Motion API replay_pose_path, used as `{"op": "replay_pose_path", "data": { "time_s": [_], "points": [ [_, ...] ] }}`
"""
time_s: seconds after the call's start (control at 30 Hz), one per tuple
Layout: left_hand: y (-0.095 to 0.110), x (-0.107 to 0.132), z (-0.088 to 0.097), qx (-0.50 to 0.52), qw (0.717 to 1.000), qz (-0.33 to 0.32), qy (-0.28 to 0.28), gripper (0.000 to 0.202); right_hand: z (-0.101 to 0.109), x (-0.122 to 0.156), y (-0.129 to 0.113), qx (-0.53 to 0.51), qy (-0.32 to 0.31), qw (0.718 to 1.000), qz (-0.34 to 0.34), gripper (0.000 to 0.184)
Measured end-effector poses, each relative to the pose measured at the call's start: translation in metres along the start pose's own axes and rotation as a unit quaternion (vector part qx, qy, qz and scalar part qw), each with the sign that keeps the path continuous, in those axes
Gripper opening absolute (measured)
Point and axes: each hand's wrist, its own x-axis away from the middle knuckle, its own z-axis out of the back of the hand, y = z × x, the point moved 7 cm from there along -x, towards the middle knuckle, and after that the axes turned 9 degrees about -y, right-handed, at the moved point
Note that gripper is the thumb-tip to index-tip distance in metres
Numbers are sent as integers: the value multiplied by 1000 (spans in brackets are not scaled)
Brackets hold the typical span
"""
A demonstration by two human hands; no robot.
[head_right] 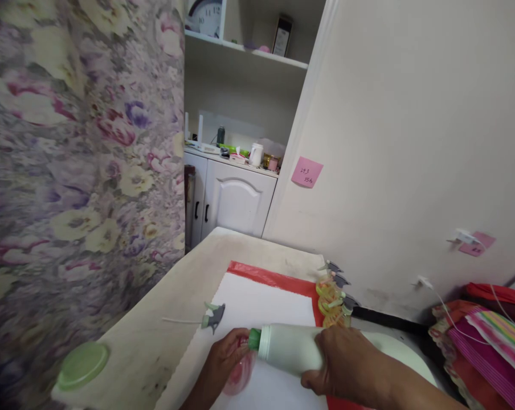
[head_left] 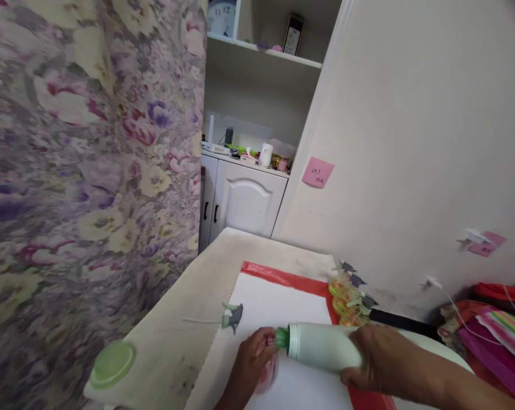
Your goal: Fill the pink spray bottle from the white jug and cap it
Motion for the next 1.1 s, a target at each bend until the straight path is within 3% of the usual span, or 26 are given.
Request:
{"op": "replay_pose_path", "data": {
  "time_s": [1.1],
  "points": [
    [11, 0, 1, 7, 1000, 6, 7, 19, 1, 0, -1, 11, 2, 1000, 3, 29]
  ]
}}
